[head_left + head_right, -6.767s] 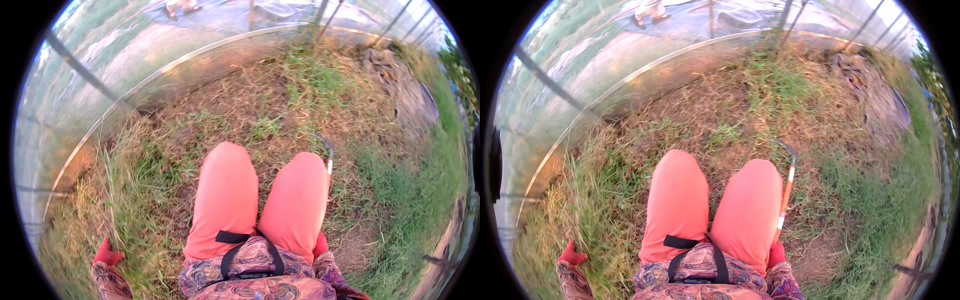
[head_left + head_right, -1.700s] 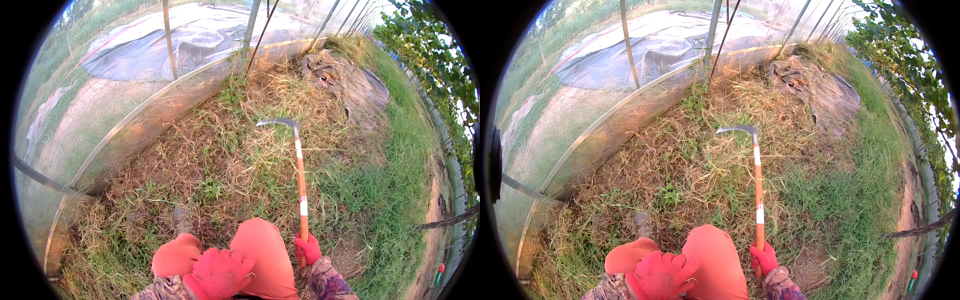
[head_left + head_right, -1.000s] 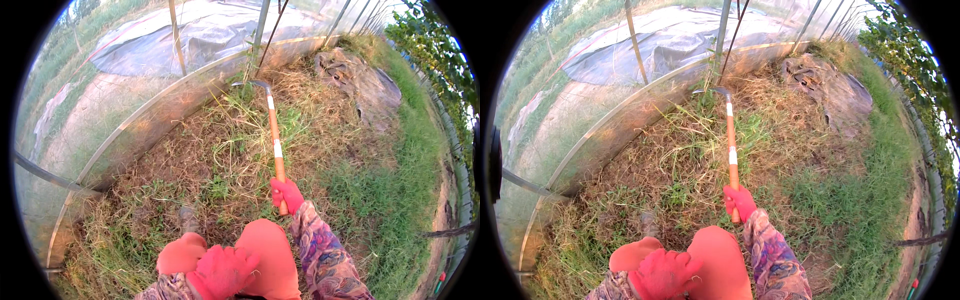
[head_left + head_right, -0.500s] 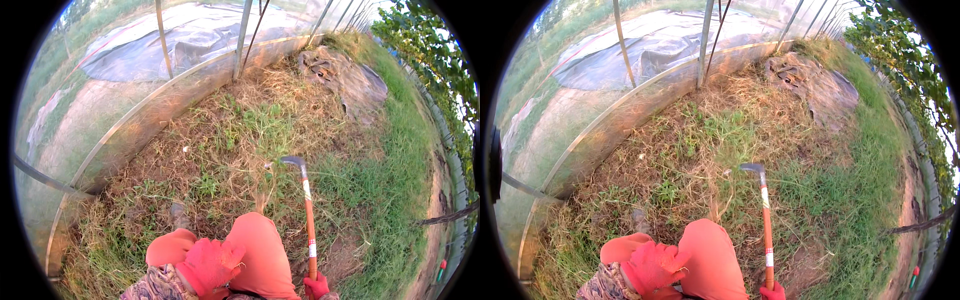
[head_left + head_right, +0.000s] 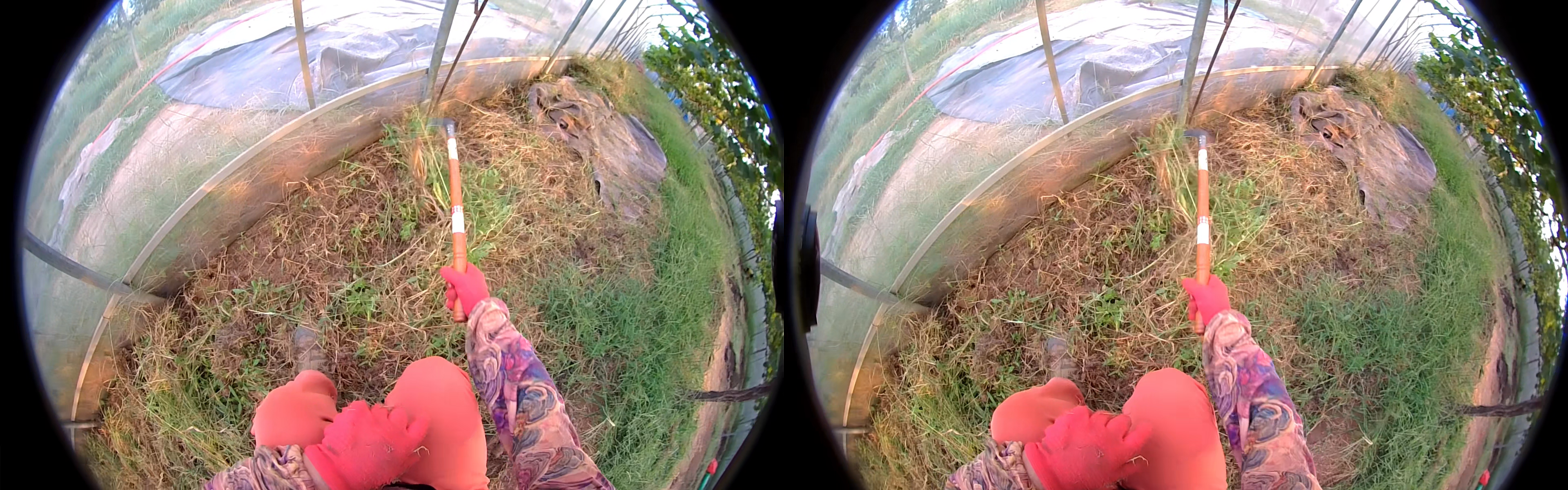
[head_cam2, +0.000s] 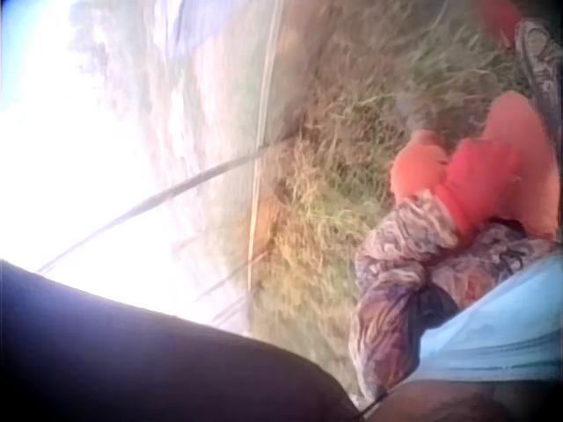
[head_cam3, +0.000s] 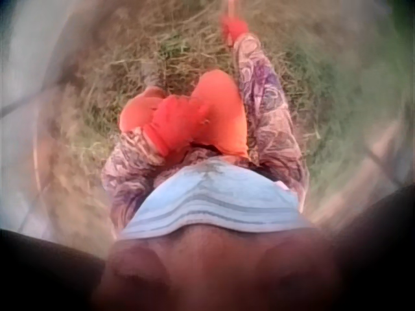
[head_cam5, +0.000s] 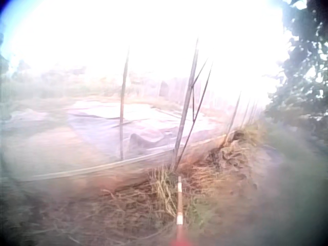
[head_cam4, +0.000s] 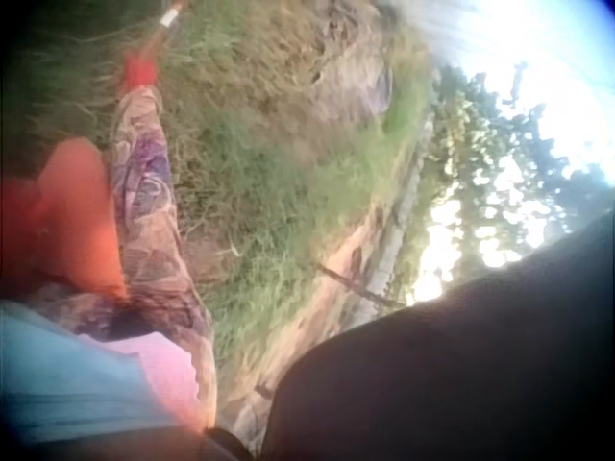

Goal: The person uses a long-handled sickle to cut grass and weeds along the edge of a greenhouse. They repeatedly swing the tool to clear vegetation and occasionally pull up clumps of grass by hand.

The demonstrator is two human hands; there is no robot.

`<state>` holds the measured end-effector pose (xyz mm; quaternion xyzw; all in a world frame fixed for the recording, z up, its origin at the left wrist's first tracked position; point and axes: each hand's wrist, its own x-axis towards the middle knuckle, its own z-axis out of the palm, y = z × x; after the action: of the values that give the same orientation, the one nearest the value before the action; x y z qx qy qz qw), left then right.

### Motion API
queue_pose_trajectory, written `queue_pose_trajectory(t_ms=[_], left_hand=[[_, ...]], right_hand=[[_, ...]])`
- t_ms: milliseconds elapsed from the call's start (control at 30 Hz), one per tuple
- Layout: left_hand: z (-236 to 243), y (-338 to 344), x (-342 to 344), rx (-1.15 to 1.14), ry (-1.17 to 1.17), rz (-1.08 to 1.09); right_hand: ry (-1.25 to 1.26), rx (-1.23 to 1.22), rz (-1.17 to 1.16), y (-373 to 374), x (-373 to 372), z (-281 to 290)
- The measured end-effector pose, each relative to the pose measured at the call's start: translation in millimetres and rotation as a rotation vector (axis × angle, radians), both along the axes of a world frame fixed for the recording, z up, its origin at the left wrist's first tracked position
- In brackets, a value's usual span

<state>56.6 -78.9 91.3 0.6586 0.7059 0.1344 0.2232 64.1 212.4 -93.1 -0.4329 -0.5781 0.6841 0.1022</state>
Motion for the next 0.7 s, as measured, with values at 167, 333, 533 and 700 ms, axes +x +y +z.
queue_pose_trajectory(t_ms=[167, 333, 533, 700], left_hand=[[-6, 1, -4, 0.059, -0.026, 0.018], [2, -3, -4, 0.059, 0.003, 0.015], [13, -6, -1, -0.011, 0.003, -0.010], [-5, -13, 4, 0.038, 0.106, -0.064]], right_hand=[[-0.006, -0.182, 0.158, 3, -19, -44], [-0.091, -0.173, 0.073, -48, 102, -73], [-0.208, -0.333, -0.090, -107, 257, -37], [-0.323, -0.204, -0.195, -147, 305, 12]])
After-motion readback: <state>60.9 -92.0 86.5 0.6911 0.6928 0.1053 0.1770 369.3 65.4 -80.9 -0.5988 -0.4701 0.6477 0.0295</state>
